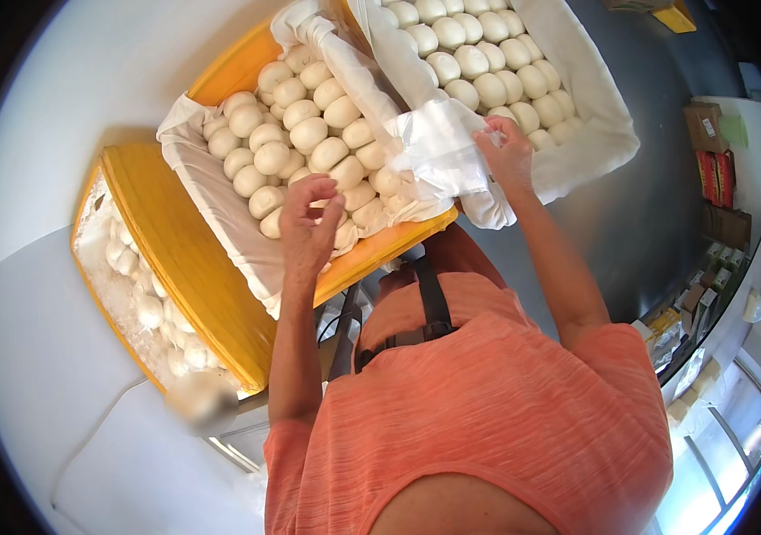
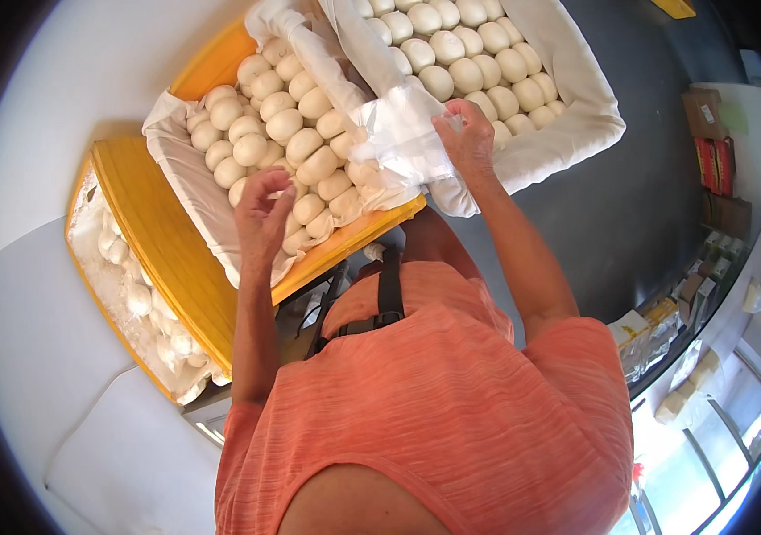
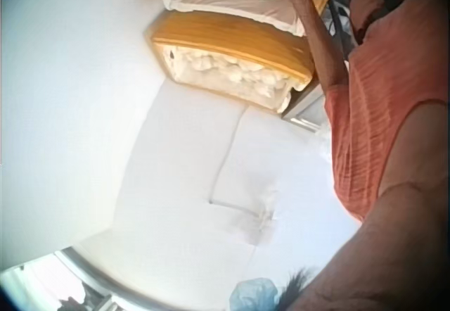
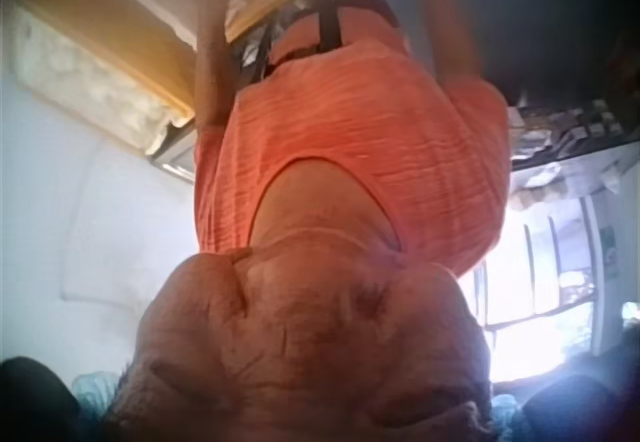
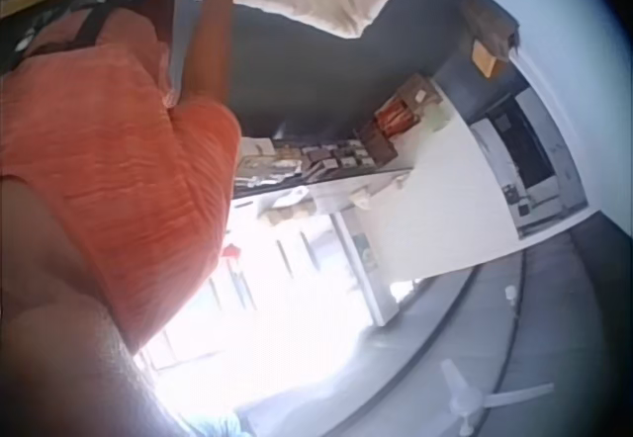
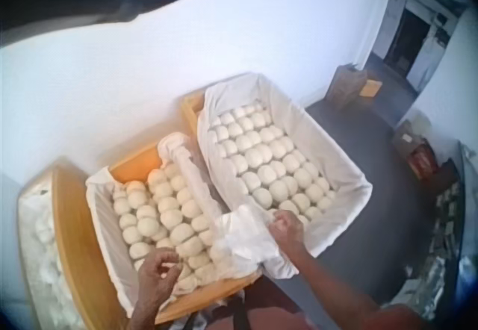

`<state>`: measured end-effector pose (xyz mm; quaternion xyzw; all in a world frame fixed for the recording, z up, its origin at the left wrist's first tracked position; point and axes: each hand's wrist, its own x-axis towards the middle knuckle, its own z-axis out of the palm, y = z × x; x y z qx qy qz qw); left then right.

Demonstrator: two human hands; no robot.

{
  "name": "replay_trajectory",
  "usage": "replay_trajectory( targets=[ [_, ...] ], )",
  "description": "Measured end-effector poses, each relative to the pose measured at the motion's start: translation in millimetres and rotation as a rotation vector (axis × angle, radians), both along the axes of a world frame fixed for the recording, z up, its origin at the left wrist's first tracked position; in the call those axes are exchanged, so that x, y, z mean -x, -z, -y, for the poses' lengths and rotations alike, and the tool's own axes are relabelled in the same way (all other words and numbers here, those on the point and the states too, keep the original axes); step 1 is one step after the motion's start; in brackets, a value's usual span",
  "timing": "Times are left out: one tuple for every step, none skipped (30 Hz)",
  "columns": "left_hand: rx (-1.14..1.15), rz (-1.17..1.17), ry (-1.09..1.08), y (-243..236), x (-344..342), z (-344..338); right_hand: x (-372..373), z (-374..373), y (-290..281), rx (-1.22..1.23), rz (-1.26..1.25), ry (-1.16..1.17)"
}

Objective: The person repeatedly picks up small white dough balls from a yellow crate and places them into clear plastic bags. They then tie the bags shut and set them aside, continuing the process with the remaining dough balls.

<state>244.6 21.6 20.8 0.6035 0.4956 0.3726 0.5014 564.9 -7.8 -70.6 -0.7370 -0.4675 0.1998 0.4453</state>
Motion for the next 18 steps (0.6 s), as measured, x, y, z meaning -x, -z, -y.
replay_trajectory(
  targets=[
    [0.016,-0.017,0.075,11,-12,1,4,0,-19,0.051,-0.155,-0.011],
    [0.118,0.034,0.108,20,-25,3,7,-1,-30,0.103,-0.310,-0.022],
    [0.208,0.029,0.162,26,-40,4,5,3,-35,0.191,-0.560,0.017],
    [0.245,0.016,0.240,34,-51,3,3,2,-39,0.270,-0.810,0.050],
    [0.345,0.019,0.304,41,-61,3,3,2,-43,0.348,-1.060,0.081],
    [0.327,-0.002,0.316,39,-73,3,2,2,-44,0.309,-1.047,-0.016],
    [0.312,-0.028,0.319,36,-83,5,7,2,-45,0.274,-1.037,-0.118],
    [0.269,0.035,0.298,35,-93,5,13,2,-46,0.240,-1.025,-0.222],
    [0.227,0.095,0.274,37,-101,4,26,2,-54,0.257,-1.088,-0.316],
    [0.185,0.155,0.248,40,-103,3,43,-2,-71,0.276,-1.149,-0.412],
    [0.225,0.133,0.201,41,-102,-1,56,-5,-89,0.288,-1.205,-0.502],
    [0.259,0.108,0.150,42,-98,-6,63,-10,-100,0.268,-1.142,-0.501],
    [0.291,0.084,0.096,42,-94,-10,62,-13,-93,0.247,-0.940,-0.464],
    [0.348,0.138,0.004,47,-87,-12,59,-19,-74,0.225,-0.739,-0.428],
    [0.363,0.125,-0.065,59,-72,-13,61,-24,-52,0.201,-0.542,-0.396],
    [0.369,0.189,-0.143,56,-63,-13,65,-24,-30,0.149,-0.433,-0.439],
    [0.374,0.254,-0.225,55,-53,-10,74,-22,-21,0.174,-0.380,-0.491],
    [0.354,0.336,-0.313,52,-40,-8,81,-19,-8,0.171,-0.208,-0.580]
  ],
)
